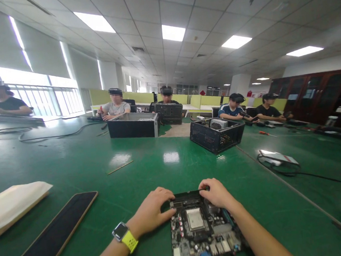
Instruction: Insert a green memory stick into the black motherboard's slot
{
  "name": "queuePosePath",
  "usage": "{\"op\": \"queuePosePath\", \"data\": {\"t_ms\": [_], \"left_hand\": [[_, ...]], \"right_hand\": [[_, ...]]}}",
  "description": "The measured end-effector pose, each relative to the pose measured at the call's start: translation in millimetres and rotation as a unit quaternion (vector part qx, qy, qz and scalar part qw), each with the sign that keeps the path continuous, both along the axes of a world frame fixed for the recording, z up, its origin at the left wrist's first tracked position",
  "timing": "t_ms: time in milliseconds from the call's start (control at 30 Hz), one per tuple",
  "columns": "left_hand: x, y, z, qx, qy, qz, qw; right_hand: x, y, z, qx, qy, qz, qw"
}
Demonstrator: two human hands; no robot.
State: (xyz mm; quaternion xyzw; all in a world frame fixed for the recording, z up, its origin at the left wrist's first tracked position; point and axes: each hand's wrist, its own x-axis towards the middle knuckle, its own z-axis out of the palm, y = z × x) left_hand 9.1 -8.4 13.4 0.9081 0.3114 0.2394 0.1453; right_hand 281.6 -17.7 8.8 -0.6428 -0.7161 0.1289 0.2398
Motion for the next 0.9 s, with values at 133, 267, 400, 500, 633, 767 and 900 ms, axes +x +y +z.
{"op": "queuePosePath", "data": {"t_ms": [133,267,400,500,633,767,900], "left_hand": [[-0.3,-1.7,1.9,0.005,-0.002,-0.01,1.0],[-1.1,-0.6,-0.4,0.002,-0.013,-0.023,1.0],[-2.0,0.5,-2.3,-0.005,-0.025,-0.029,0.999],[-2.2,0.4,-2.5,-0.01,-0.035,-0.03,0.999],[-1.9,0.3,-2.2,-0.013,-0.041,-0.034,0.998],[-1.6,0.2,-1.6,-0.013,-0.033,-0.032,0.999],[-1.4,-0.1,-0.7,-0.005,-0.031,-0.025,0.999]], "right_hand": [[0.5,-1.8,-3.8,-0.021,0.015,0.002,1.0],[0.4,-1.4,-7.0,-0.001,0.043,0.012,0.999],[-1.5,-2.5,-5.5,0.001,0.077,0.028,0.997],[-1.8,-3.5,-3.8,-0.002,0.093,0.029,0.995],[-1.3,-2.9,-3.9,0.003,0.114,0.022,0.993],[-1.5,-2.1,-6.6,-0.002,0.105,0.025,0.994],[-1.6,-1.3,-9.5,0.003,0.091,0.03,0.995]]}}
